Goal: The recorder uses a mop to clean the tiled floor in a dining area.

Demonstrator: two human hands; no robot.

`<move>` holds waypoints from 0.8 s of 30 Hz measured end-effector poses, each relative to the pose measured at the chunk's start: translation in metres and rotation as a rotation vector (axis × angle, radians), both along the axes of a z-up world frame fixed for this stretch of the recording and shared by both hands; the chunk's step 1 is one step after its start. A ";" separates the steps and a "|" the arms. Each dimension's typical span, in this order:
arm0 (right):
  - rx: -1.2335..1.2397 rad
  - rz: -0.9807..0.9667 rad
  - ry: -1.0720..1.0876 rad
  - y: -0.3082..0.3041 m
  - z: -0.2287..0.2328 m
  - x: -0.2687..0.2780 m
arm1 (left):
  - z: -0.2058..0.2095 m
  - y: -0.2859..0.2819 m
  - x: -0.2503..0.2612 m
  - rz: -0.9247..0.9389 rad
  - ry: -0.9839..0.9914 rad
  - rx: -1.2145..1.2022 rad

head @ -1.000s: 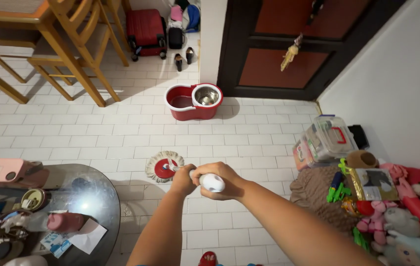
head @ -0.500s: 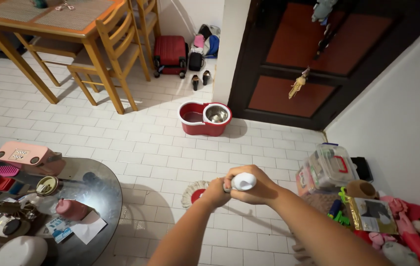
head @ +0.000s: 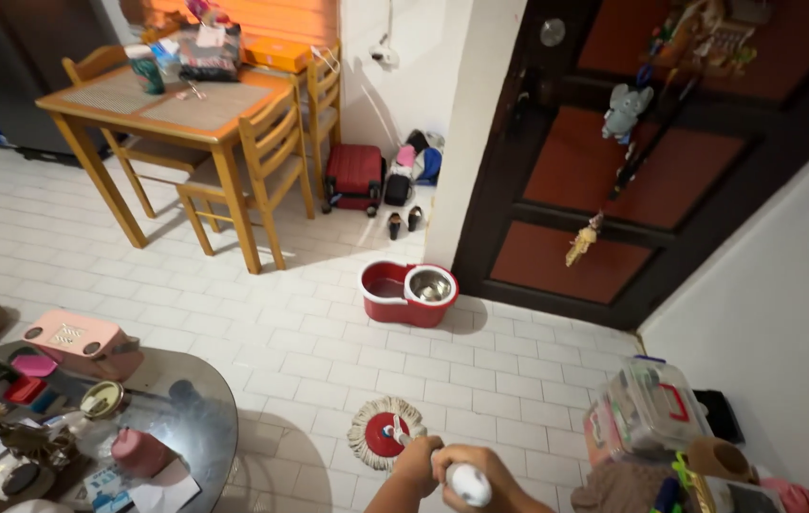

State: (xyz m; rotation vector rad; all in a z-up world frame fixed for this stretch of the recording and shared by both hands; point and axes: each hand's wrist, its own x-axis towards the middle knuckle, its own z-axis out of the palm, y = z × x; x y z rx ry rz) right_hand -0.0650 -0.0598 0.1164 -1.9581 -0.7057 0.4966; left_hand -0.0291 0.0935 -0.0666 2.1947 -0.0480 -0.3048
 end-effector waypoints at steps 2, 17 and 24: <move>-0.029 -0.001 0.039 0.012 0.006 0.000 | 0.011 0.014 -0.001 -0.019 0.017 0.008; 0.349 0.015 -0.255 0.060 0.035 -0.020 | 0.017 0.049 0.009 -0.311 -0.448 0.067; 0.256 -0.256 -0.075 0.097 0.062 0.016 | 0.093 0.063 0.012 0.136 -0.245 -0.190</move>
